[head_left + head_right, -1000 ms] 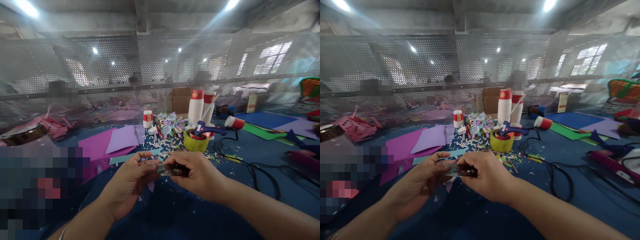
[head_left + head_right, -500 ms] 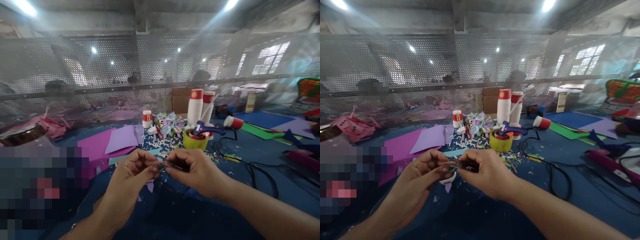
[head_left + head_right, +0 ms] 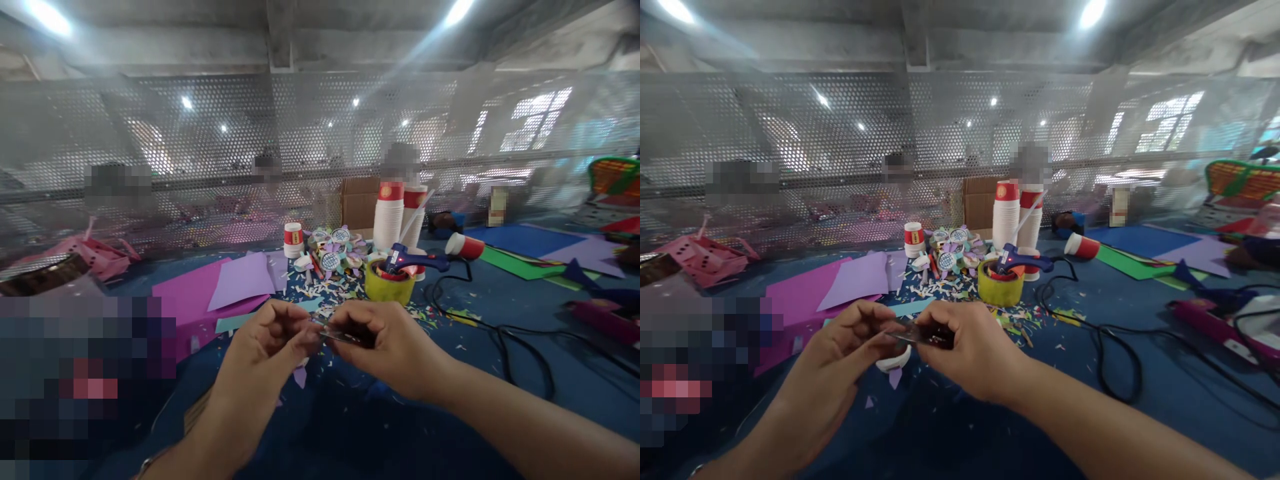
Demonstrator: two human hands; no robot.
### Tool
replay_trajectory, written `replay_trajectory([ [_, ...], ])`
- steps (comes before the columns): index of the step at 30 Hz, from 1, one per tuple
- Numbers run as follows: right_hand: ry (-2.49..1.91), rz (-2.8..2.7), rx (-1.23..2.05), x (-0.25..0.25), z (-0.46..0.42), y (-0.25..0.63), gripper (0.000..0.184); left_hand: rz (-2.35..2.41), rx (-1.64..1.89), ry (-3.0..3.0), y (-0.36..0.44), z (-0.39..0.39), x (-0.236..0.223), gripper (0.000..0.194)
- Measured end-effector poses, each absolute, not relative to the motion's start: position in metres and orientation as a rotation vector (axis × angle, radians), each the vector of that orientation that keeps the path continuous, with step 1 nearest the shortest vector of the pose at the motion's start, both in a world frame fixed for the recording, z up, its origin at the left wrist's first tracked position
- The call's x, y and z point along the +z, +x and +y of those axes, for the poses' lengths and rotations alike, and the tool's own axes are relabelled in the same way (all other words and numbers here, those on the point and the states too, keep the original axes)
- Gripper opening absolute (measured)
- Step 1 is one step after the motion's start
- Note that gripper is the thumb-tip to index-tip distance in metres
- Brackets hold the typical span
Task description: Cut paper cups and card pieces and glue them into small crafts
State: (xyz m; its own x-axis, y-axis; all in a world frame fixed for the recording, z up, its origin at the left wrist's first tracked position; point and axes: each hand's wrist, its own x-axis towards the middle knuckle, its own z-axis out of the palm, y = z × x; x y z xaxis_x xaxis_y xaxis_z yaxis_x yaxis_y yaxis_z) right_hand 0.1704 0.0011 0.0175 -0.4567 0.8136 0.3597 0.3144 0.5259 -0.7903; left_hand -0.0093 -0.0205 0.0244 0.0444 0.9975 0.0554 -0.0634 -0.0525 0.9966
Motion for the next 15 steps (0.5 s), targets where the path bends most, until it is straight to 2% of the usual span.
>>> replay_trajectory([
  [7,-0.886,-2.092,0.744,0.015,0.0017,0.1718,0.011,0.973,1.088,0.899,-0.0128,-0.0143,0.0274,0.032],
  [13,-0.885,-2.025,0.903,0.0168,0.0033,0.1726,0.002,1.029,1.141,1.038,-0.0162,-0.011,0.0243,0.049],
  [15,-0.897,-1.966,0.96,0.0183,0.0038,0.1732,0.009,1.07,1.184,1.155,-0.0176,-0.0107,0.0253,0.049],
])
